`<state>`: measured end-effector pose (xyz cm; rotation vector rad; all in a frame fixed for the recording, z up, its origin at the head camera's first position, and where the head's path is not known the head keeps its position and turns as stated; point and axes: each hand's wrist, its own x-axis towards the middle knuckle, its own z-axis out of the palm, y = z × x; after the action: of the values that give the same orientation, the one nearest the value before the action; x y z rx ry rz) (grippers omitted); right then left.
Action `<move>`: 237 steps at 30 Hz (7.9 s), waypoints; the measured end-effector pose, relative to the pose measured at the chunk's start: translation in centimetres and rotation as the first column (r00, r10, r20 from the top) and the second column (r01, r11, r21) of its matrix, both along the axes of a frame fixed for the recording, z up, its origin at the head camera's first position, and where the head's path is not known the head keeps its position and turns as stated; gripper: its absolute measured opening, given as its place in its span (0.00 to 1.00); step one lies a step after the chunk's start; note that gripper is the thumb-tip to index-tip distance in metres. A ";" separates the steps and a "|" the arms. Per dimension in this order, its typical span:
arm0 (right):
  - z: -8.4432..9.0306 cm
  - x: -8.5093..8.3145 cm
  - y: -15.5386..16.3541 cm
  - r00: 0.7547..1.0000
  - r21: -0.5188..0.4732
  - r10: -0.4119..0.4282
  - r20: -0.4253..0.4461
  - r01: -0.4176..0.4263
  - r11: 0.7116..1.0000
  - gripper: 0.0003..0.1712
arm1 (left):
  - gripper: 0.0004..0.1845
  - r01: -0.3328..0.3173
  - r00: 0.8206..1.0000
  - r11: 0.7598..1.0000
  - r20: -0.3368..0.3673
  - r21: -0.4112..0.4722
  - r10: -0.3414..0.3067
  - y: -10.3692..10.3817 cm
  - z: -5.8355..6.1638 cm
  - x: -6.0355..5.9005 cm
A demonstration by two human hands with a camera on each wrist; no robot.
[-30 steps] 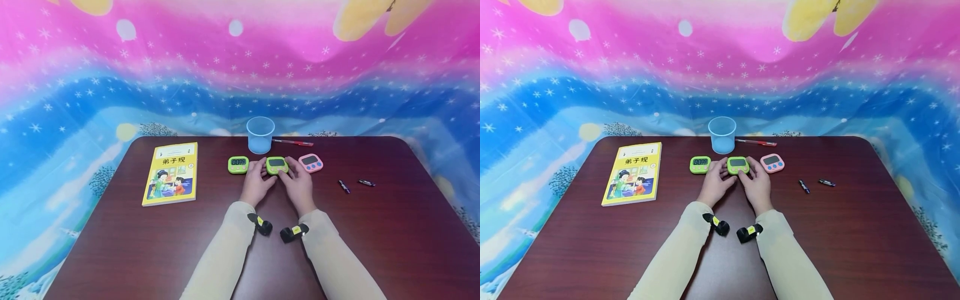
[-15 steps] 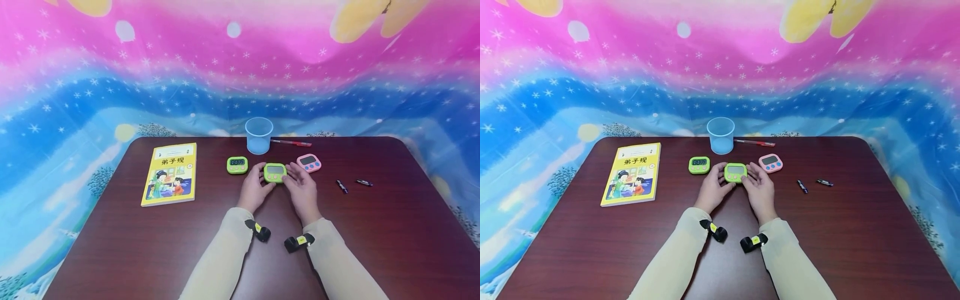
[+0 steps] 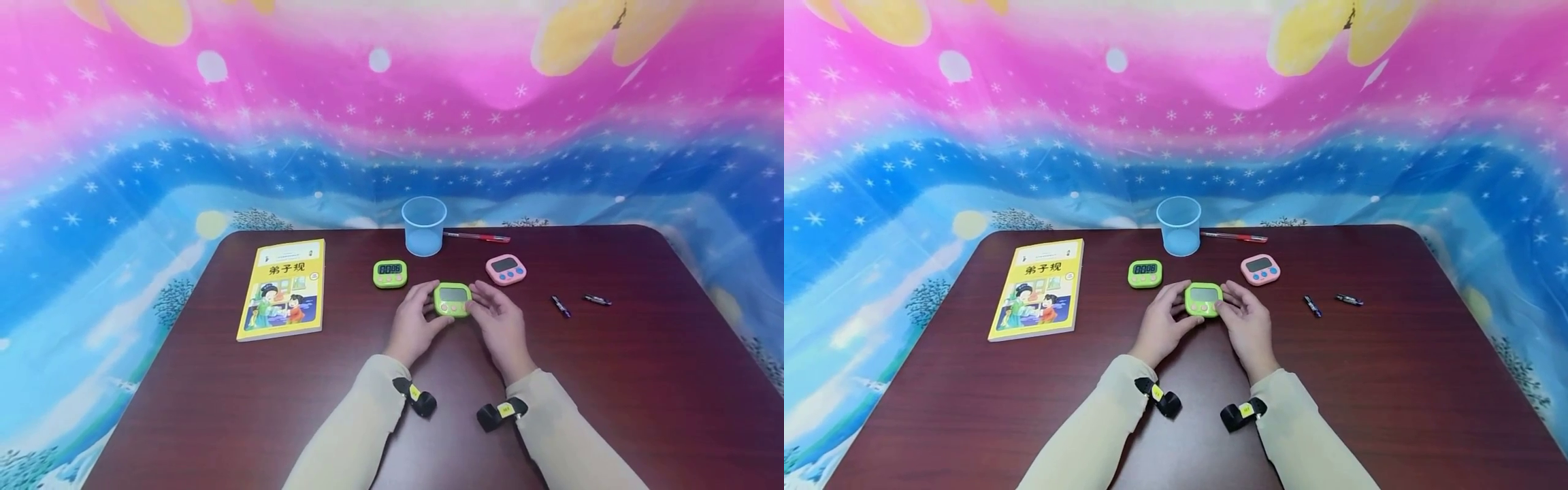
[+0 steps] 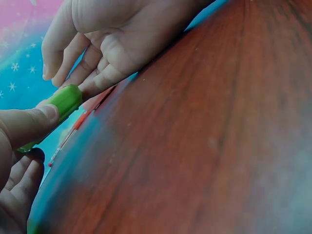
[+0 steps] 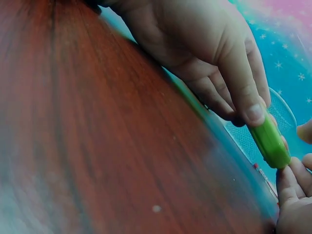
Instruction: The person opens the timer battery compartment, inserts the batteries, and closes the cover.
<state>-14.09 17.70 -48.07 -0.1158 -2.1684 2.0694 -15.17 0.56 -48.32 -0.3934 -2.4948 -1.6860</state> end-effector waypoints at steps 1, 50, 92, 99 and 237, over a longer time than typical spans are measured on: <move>0.0 0.0 0.0 1.000 0.010 0.008 0.007 -0.008 1.000 0.28 | 0.38 -0.003 1.000 1.000 -0.004 0.003 0.003 -0.1 0.0 0.1; 0.2 4.4 1.5 0.951 0.068 0.309 -0.029 -0.306 0.949 0.39 | 0.40 0.188 0.982 0.978 0.007 -0.087 -0.188 -2.3 0.0 3.3; 0.5 5.6 2.2 0.904 0.201 0.403 -0.142 -0.373 0.906 0.40 | 0.35 0.348 0.935 0.932 -0.028 -0.096 -0.352 -2.2 3.0 4.3; 0.5 5.7 2.3 0.893 0.253 0.429 -0.139 -0.387 0.887 0.41 | 0.35 0.332 0.934 0.936 -0.095 -0.120 -0.344 -2.2 2.9 4.1; 1.2 6.5 0.2 0.976 0.184 0.218 0.015 -0.217 0.959 0.09 | 0.12 0.139 0.917 0.897 0.288 0.419 -0.277 0.9 1.3 6.7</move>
<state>-7.55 17.94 -46.91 0.1553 -2.4554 1.9536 -8.43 1.51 -47.03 -0.3648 -2.2968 -2.4724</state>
